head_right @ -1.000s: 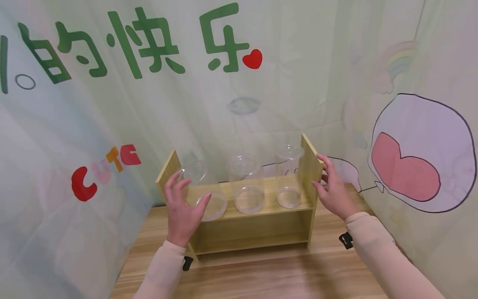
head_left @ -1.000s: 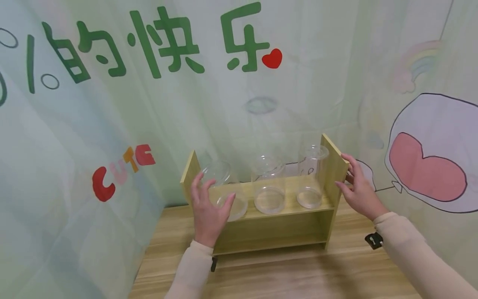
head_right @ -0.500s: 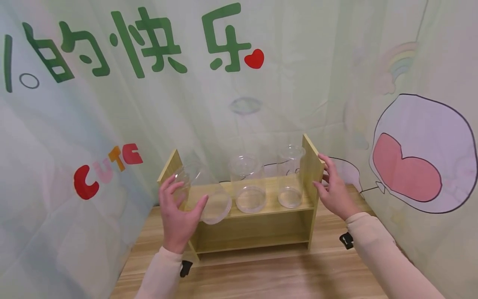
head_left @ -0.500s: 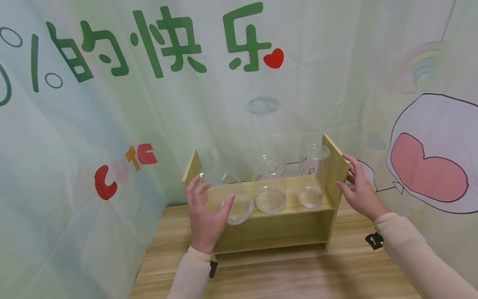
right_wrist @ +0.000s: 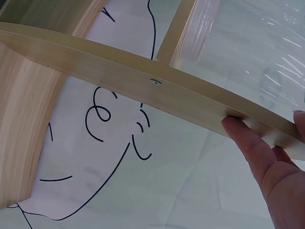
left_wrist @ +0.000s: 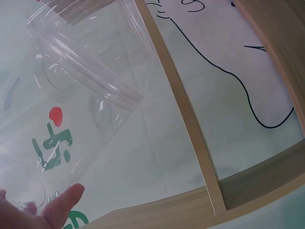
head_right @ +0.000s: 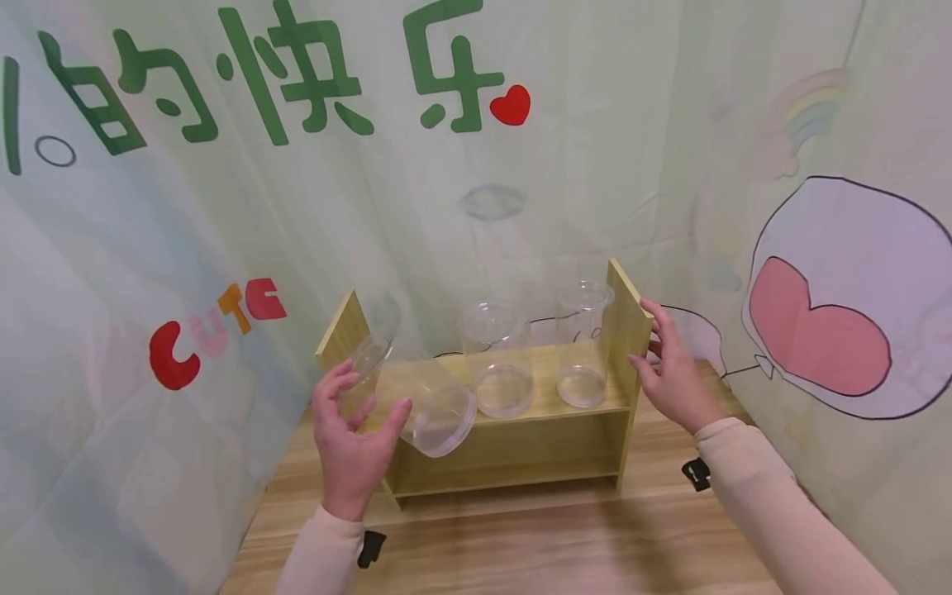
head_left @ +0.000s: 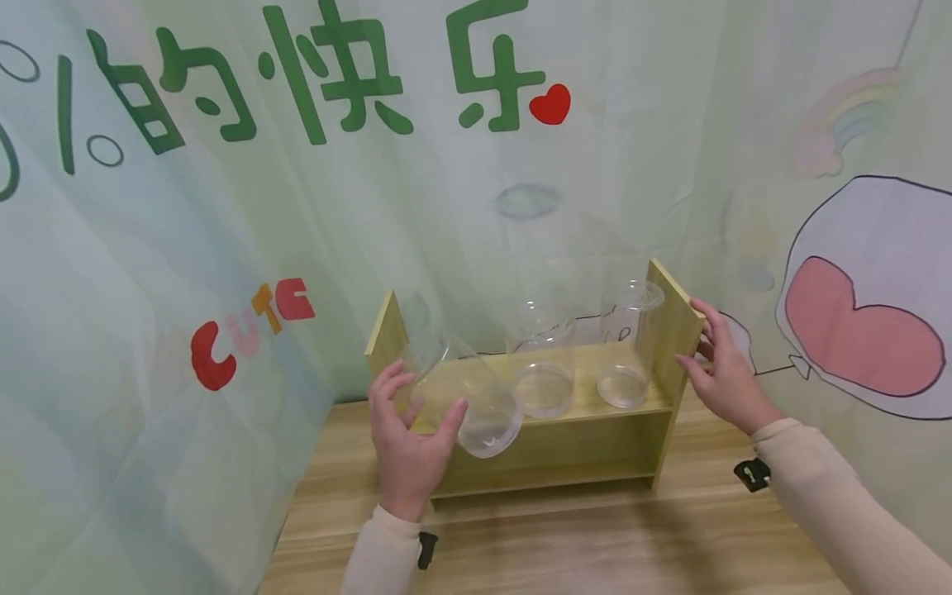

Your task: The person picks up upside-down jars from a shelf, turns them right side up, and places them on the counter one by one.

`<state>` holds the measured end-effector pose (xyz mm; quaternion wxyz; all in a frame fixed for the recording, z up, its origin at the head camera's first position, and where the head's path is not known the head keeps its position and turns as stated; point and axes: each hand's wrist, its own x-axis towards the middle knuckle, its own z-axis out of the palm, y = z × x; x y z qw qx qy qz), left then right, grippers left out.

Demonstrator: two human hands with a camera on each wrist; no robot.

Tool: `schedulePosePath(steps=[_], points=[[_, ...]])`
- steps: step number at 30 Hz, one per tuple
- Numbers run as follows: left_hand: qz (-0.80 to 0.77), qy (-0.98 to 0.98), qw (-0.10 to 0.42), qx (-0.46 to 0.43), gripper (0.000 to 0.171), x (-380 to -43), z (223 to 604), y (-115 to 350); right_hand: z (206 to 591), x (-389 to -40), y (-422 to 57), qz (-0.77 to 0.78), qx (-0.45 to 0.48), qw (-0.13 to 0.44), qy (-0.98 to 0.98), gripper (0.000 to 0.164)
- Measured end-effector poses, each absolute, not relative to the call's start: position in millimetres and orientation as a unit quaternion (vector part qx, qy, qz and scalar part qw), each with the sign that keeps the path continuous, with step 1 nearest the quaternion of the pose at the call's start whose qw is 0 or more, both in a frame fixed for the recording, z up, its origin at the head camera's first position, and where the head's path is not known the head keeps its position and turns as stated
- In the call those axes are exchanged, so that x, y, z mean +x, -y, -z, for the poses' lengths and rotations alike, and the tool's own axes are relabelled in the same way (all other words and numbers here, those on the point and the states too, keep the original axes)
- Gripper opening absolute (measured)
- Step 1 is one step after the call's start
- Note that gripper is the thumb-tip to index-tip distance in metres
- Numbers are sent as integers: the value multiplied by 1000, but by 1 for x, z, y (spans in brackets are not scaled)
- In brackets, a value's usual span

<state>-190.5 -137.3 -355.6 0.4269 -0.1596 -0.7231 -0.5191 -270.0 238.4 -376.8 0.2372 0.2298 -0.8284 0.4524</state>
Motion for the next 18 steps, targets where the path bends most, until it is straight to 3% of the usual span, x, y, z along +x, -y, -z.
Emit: schedulePosePath(steps=[18], points=[[562, 687, 422, -186, 60, -178, 379, 128, 377, -271, -240, -452, 222, 230, 833, 83]])
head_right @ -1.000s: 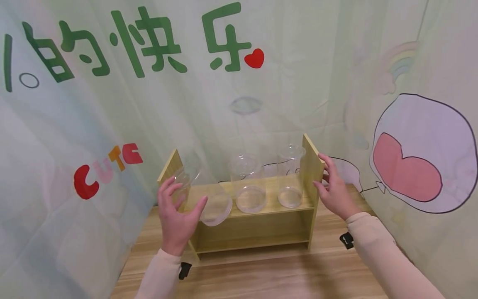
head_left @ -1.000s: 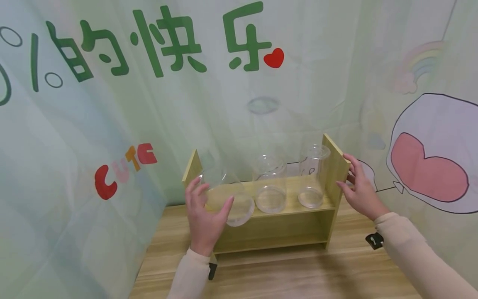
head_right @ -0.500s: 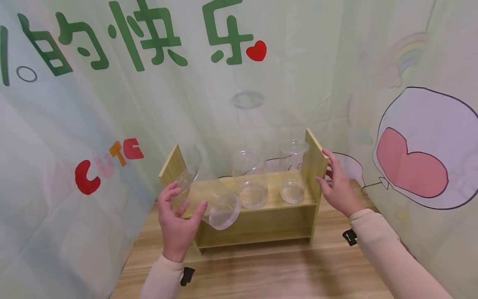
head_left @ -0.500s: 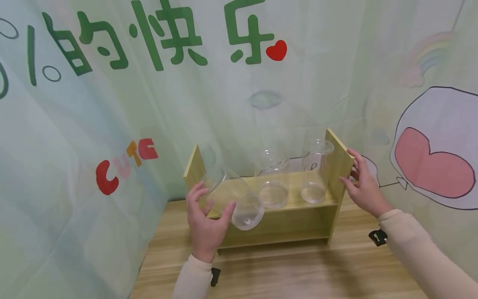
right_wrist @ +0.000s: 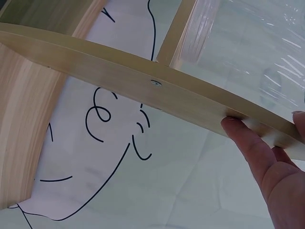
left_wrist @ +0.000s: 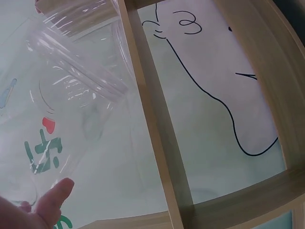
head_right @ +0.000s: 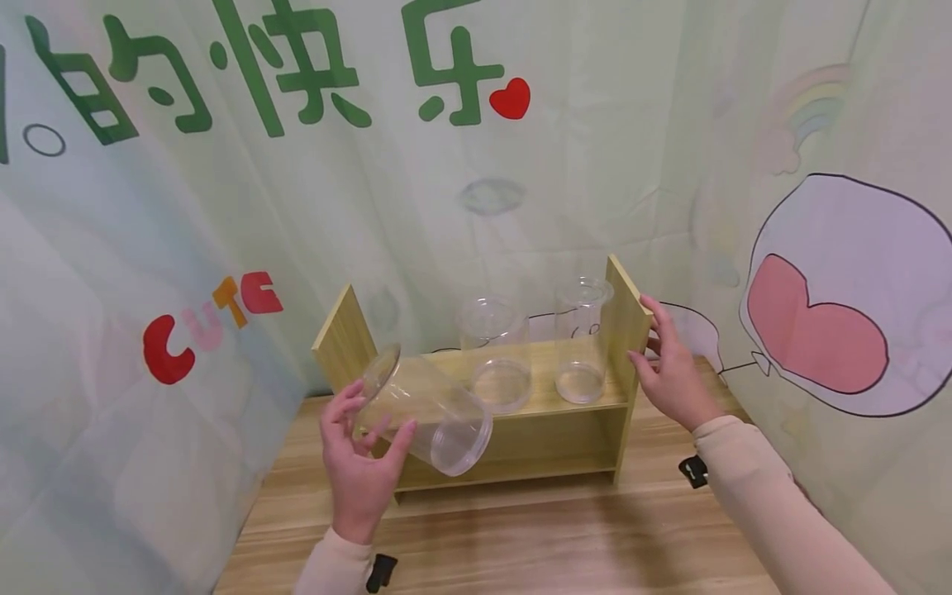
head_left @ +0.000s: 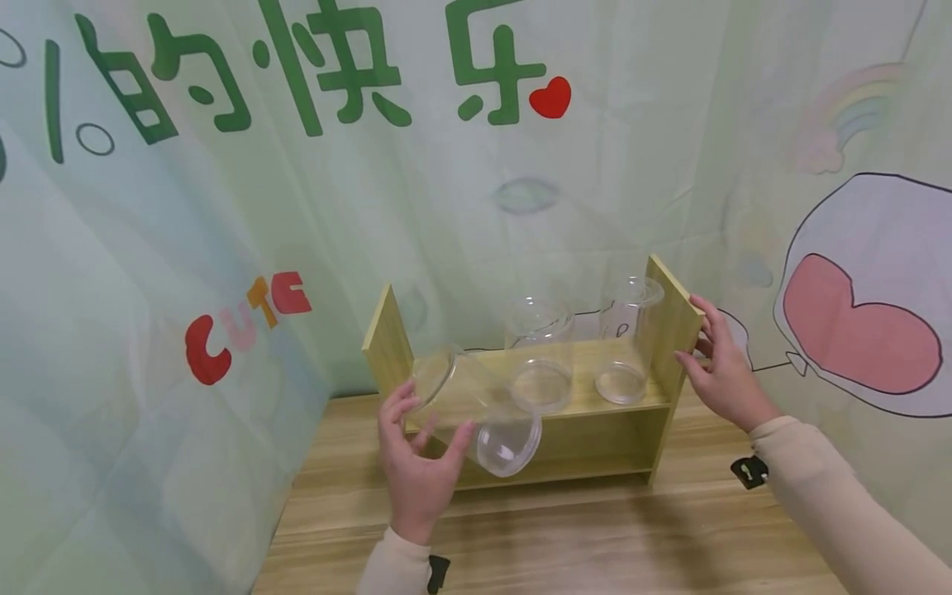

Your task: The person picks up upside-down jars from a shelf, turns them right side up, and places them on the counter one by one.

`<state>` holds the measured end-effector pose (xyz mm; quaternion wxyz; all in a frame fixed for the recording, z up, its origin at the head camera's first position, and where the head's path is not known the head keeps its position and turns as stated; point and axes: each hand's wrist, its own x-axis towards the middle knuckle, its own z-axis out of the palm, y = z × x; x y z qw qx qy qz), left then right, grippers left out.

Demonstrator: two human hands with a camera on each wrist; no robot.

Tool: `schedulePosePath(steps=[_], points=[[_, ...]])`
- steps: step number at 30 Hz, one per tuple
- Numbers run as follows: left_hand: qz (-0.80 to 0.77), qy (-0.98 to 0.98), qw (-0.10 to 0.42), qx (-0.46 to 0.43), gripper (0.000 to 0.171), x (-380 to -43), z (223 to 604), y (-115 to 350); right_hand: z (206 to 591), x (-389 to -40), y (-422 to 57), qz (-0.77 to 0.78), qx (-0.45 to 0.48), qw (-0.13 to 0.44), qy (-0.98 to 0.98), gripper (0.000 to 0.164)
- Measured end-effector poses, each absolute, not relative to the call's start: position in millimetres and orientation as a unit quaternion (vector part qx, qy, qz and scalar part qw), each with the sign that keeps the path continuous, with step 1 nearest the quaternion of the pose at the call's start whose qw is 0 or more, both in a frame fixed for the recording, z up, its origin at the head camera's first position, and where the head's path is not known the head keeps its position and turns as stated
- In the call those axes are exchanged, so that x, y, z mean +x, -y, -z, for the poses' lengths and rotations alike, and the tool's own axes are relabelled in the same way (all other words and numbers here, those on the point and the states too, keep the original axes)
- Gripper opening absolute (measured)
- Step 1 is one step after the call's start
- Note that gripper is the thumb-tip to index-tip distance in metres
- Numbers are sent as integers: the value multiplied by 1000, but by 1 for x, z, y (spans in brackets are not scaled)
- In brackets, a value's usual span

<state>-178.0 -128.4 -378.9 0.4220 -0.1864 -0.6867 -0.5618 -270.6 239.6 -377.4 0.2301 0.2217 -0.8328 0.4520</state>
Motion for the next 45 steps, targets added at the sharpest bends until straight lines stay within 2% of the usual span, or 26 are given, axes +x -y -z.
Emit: schedulePosePath(steps=[11, 16, 25, 32, 45], points=[[628, 666, 376, -144, 59, -169, 395, 117, 362, -254, -232, -458, 230, 235, 826, 81], [643, 656, 372, -133, 58, -167, 400, 112, 354, -250, -228, -445, 223, 229, 836, 81], [678, 629, 360, -126, 58, -168, 421, 109, 374, -268, -243, -452, 215, 217, 838, 86], [698, 608, 357, -127, 56, -170, 440, 107, 377, -268, -243, -458, 215, 220, 834, 86], [724, 580, 353, -120, 52, -171, 465, 102, 370, -237, -227, -498, 193, 216, 817, 91]])
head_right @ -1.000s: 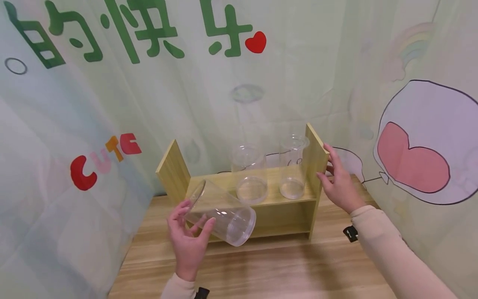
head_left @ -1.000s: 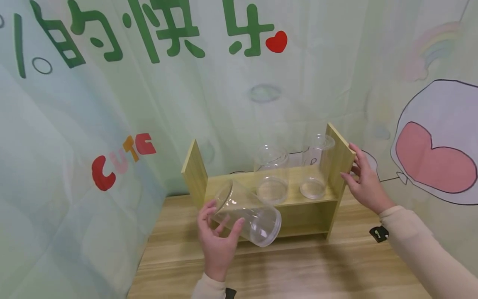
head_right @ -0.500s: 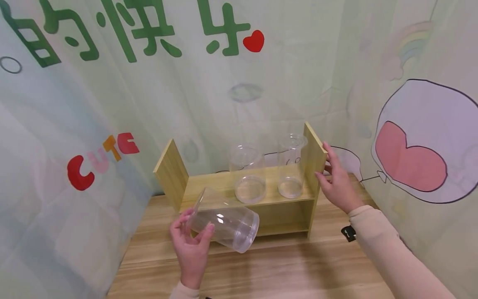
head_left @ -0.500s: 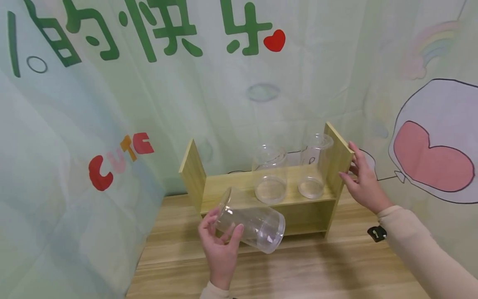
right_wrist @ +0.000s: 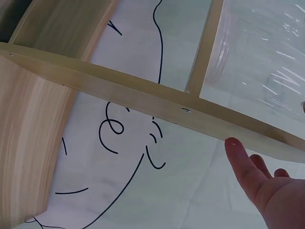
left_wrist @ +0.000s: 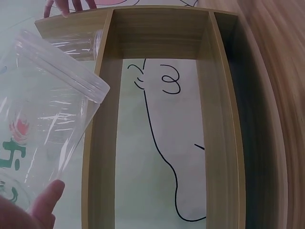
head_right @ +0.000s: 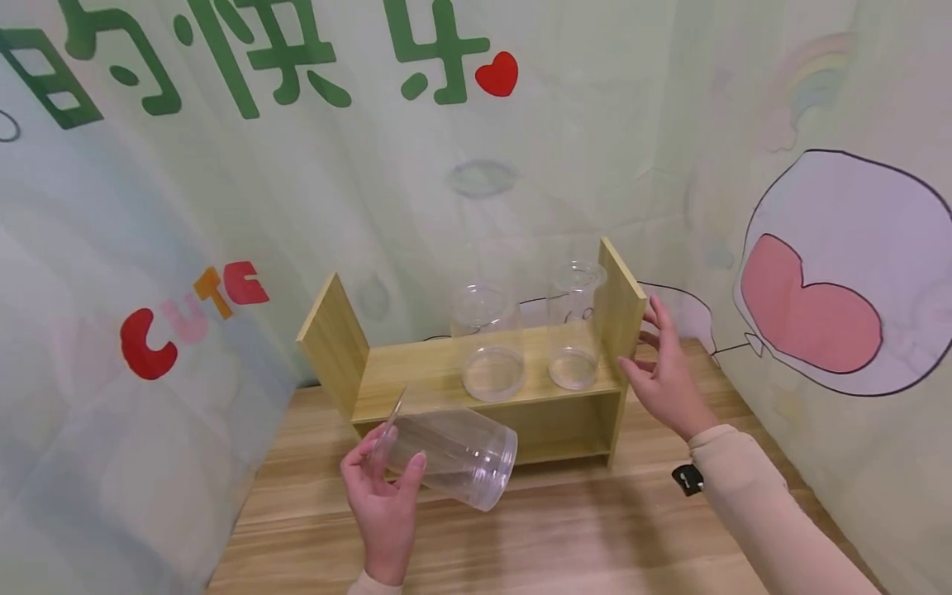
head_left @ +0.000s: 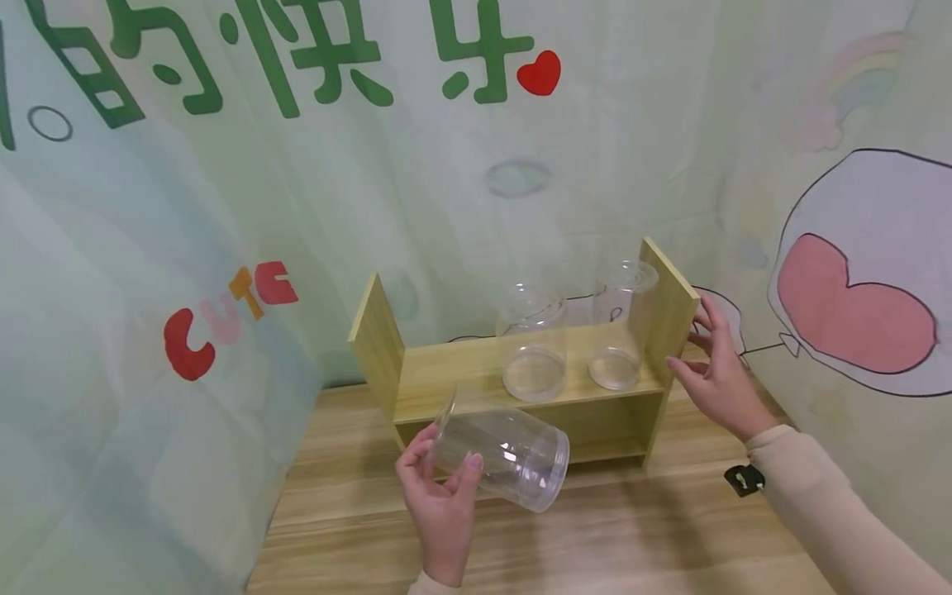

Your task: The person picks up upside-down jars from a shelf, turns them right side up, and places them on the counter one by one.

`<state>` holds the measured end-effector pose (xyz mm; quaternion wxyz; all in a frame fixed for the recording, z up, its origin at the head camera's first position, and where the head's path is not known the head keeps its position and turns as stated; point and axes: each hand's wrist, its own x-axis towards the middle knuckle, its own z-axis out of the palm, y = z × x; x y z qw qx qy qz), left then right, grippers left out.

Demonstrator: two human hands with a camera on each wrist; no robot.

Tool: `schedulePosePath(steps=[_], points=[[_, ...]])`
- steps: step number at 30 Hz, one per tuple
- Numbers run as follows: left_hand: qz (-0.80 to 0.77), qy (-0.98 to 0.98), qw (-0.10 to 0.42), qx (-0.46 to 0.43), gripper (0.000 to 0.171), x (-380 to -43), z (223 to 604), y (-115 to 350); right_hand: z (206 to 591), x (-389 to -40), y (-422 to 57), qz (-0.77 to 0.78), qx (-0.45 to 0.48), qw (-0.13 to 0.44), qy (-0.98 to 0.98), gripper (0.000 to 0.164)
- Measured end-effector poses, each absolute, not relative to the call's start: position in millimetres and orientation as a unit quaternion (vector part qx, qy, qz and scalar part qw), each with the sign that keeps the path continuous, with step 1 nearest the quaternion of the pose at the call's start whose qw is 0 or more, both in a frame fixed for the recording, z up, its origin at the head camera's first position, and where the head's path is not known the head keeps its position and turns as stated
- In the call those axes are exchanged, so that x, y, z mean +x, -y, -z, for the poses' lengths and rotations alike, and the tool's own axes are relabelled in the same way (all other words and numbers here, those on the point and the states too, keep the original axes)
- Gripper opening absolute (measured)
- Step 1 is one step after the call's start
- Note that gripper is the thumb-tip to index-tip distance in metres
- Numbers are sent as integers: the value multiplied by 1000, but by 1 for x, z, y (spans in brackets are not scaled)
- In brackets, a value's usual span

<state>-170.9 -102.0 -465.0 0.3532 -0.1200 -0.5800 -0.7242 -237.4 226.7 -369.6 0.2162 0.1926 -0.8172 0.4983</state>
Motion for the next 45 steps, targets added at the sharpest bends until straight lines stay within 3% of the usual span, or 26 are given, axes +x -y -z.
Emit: schedulePosePath(steps=[8, 16, 21, 29, 38, 45], points=[[737, 558, 358, -133, 50, -166, 461, 95, 381, -222, -223, -536, 154, 209, 803, 92], [750, 544, 351, -138, 51, -167, 461, 89, 426, -197, -210, -591, 168, 262, 745, 78], [758, 537, 345, -137, 49, -169, 468, 87, 457, -186, -197, -634, 197, 227, 712, 77], [760, 540, 336, -131, 46, -176, 483, 89, 472, -169, -171, -685, 218, 145, 680, 65], [779, 519, 324, -134, 44, -172, 479, 86, 491, -160, -143, -743, 245, 90, 617, 78], [767, 525, 332, -162, 44, -178, 491, 87, 499, -156, -127, -772, 243, 61, 584, 78]])
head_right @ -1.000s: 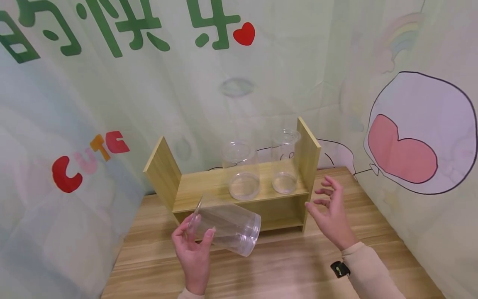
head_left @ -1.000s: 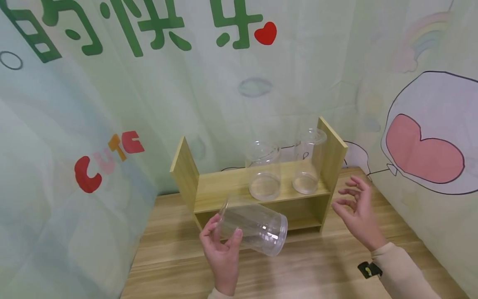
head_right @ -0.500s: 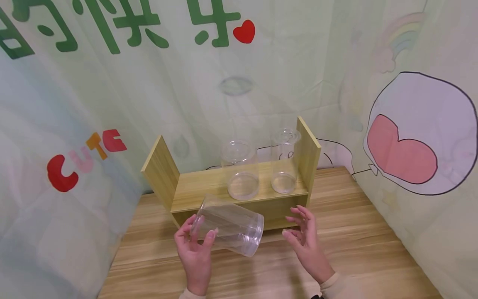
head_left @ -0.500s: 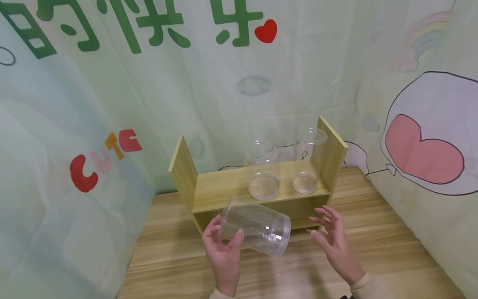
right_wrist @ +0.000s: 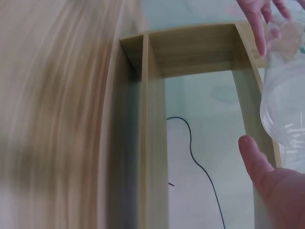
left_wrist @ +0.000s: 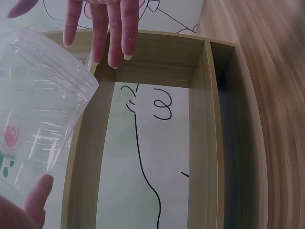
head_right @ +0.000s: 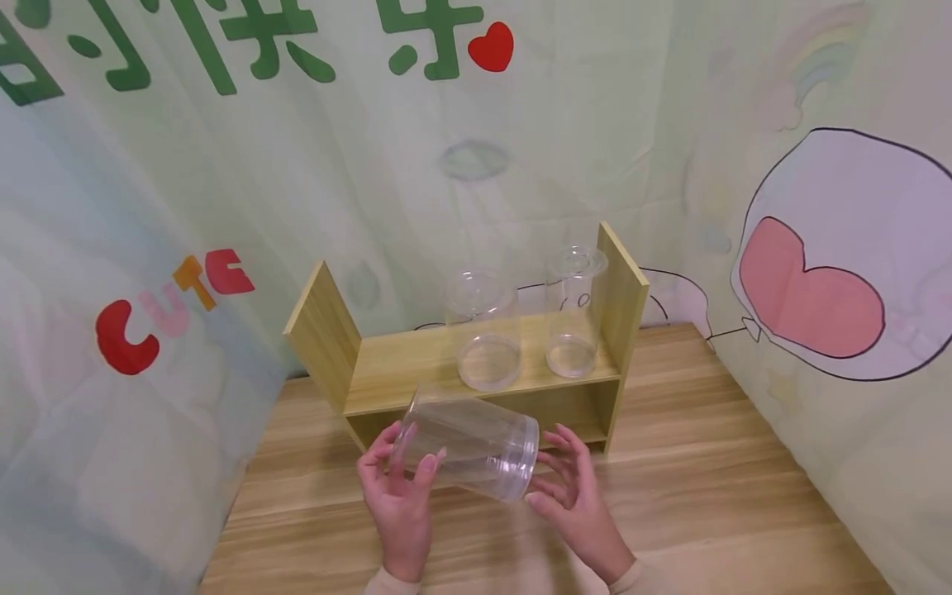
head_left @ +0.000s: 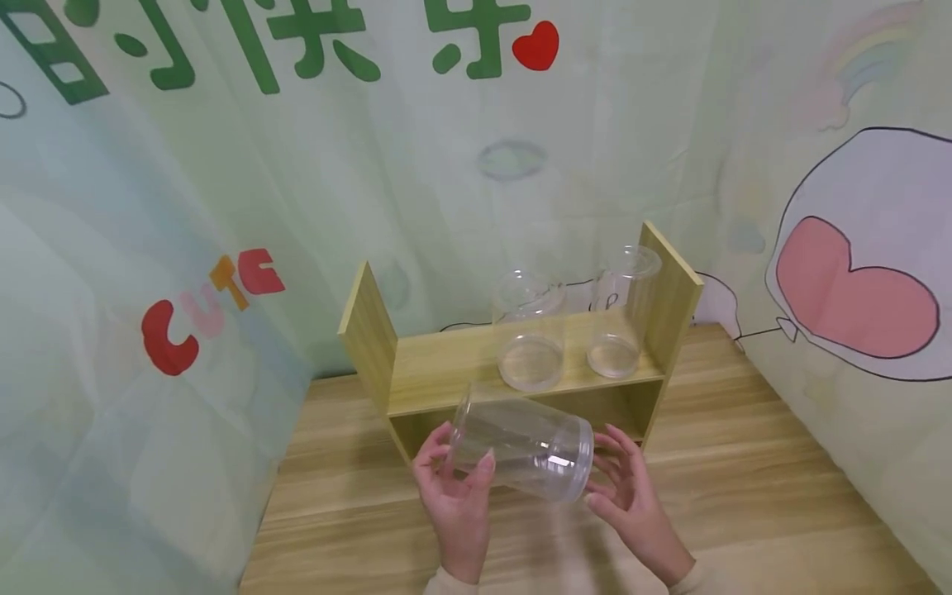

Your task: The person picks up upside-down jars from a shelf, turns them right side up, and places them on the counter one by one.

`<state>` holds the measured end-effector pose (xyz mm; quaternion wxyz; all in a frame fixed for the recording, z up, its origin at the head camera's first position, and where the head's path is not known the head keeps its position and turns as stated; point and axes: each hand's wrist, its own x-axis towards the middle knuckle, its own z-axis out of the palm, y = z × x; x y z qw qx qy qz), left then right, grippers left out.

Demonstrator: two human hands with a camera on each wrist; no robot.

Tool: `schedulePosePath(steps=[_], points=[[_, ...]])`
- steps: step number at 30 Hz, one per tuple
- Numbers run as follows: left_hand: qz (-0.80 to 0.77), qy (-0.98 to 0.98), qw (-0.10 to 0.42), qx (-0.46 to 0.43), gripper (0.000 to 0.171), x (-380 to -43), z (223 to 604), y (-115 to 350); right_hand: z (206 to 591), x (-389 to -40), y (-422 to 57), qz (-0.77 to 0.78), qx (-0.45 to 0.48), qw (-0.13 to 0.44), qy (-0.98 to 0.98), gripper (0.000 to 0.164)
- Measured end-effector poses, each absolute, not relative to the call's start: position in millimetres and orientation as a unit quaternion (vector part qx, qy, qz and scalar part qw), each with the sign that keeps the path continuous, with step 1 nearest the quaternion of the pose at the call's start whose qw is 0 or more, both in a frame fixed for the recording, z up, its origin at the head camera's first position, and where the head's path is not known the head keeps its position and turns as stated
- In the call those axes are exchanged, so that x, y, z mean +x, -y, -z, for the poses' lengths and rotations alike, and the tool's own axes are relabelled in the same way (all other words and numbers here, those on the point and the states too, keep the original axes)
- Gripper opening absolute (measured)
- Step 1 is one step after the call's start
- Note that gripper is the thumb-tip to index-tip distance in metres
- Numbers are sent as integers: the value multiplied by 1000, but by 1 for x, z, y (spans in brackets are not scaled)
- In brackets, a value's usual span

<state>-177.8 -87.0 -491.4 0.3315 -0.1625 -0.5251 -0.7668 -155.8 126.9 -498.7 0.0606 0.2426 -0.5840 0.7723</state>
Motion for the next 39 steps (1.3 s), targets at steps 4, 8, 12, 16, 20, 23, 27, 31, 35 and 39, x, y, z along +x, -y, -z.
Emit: schedulePosePath(steps=[4, 8, 12, 16, 20, 23, 27, 31, 35, 39], points=[[769, 518, 331, -174, 43, -179, 492, 86, 502, -153, -121, -781, 224, 38, 581, 77], [774, 508, 329, -183, 42, -179, 494, 85, 506, -149, -116, -796, 211, 24, 566, 76], [776, 501, 330, -191, 42, -179, 499, 86, 508, -147, -110, -805, 205, 44, 555, 73], [777, 500, 331, -195, 41, -179, 503, 86, 507, -143, -104, -807, 191, 64, 555, 71], [779, 492, 330, -204, 41, -180, 505, 84, 505, -142, -102, -812, 164, 76, 555, 68], [785, 484, 330, -200, 39, -178, 497, 80, 504, -143, -102, -814, 155, 89, 553, 66], [793, 479, 330, -182, 37, -171, 480, 74, 505, -146, -102, -821, 162, 102, 538, 65], [794, 479, 329, -178, 37, -170, 479, 72, 505, -148, -103, -828, 178, 106, 520, 64], [794, 474, 329, -189, 39, -172, 489, 72, 506, -149, -103, -843, 186, 104, 494, 61], [794, 466, 326, -215, 39, -175, 507, 74, 508, -148, -103, -860, 193, 103, 462, 58]])
